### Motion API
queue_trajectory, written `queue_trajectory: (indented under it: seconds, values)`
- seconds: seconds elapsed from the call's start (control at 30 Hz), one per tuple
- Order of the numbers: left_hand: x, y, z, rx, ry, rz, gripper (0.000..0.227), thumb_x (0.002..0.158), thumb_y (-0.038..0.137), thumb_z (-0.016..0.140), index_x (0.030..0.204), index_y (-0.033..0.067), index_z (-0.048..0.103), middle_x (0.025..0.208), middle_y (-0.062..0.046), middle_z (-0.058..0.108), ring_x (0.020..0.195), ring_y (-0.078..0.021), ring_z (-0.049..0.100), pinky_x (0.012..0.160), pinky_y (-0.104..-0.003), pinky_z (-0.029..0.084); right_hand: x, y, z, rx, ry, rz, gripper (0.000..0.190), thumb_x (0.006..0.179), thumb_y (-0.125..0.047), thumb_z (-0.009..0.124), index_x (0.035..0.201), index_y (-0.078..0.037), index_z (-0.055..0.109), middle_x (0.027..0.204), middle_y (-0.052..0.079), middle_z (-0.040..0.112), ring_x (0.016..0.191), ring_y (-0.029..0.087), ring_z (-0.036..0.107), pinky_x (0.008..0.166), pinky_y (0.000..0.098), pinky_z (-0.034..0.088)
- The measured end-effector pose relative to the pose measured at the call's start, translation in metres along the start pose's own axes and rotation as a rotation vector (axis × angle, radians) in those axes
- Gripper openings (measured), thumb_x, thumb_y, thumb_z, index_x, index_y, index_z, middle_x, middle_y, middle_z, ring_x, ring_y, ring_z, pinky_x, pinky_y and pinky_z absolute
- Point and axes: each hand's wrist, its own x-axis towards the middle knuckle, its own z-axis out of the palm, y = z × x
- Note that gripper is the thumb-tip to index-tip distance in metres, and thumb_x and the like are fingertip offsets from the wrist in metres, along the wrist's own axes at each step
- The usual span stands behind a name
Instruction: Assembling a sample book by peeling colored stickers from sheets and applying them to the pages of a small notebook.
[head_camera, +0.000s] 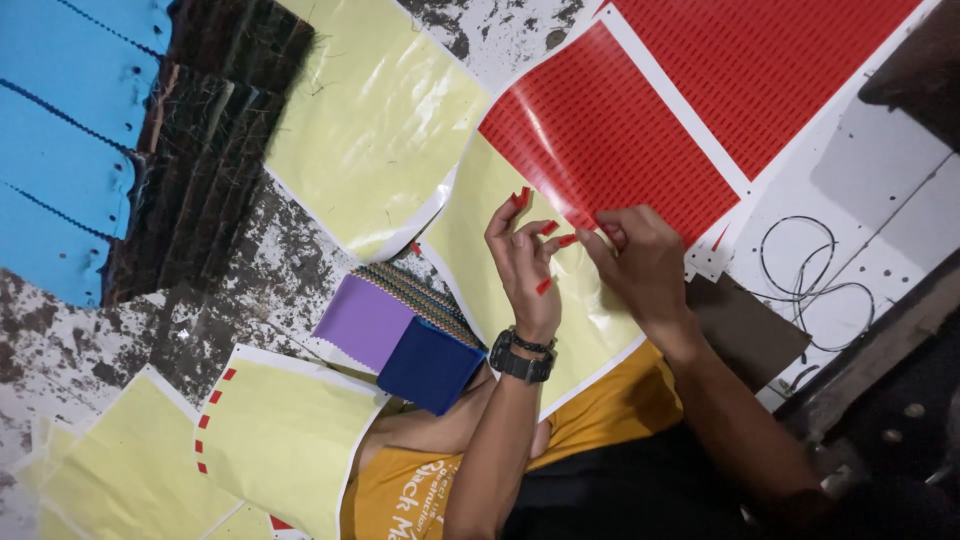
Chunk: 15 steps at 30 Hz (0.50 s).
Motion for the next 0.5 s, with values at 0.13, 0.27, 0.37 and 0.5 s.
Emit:
queue_trajectory:
  seconds: [0.13,0.27,0.37,0.5]
  values:
    - [-0.001,0.0,0.001,-0.006,-0.002,-0.004,0.047,0.106,0.035,0.044,0.144,0.0093,0.038,0.148,-0.01,0.041,0.103,-0.0108,0.053,0.083,-0.033,0.063,-0.003,-0.002,0.001,0.004,0.036,0.018,0.02,0.086,-0.023,0.087,0.097,-0.009,0.078,0.074,0.008,0.06,0.067,0.031,0.065,0.061,0.0391,0.052]
    - [-0.003,0.001,0.003,-0.002,0.013,-0.008,0.046,0.106,0.035,0.043,0.144,0.0098,0.038,0.148,-0.01,0.041,0.103,-0.0111,0.054,0.082,-0.033,0.063,-0.006,-0.004,0.002,0.062,0.099,0.012,0.012,0.086,-0.02,0.088,0.09,-0.016,0.077,0.082,0.002,0.064,0.07,0.023,0.066,0.06,0.0331,0.053]
    - [0.0,0.005,0.006,-0.002,0.032,-0.019,0.046,0.107,0.037,0.041,0.145,0.0109,0.039,0.147,-0.009,0.042,0.103,-0.0116,0.053,0.081,-0.033,0.063,-0.014,0.001,0.002,0.244,0.09,0.009,0.015,0.084,-0.018,0.09,0.09,-0.016,0.077,0.094,0.001,0.066,0.076,0.018,0.065,0.063,0.0282,0.051]
    - [0.001,0.002,0.007,-0.008,0.051,-0.034,0.047,0.107,0.038,0.037,0.145,0.011,0.039,0.145,-0.009,0.043,0.102,-0.0126,0.054,0.081,-0.033,0.063,-0.039,-0.022,0.003,0.758,-0.124,0.175,0.021,0.075,-0.01,0.092,0.085,-0.009,0.074,0.11,0.005,0.06,0.085,0.01,0.059,0.072,0.0213,0.05]
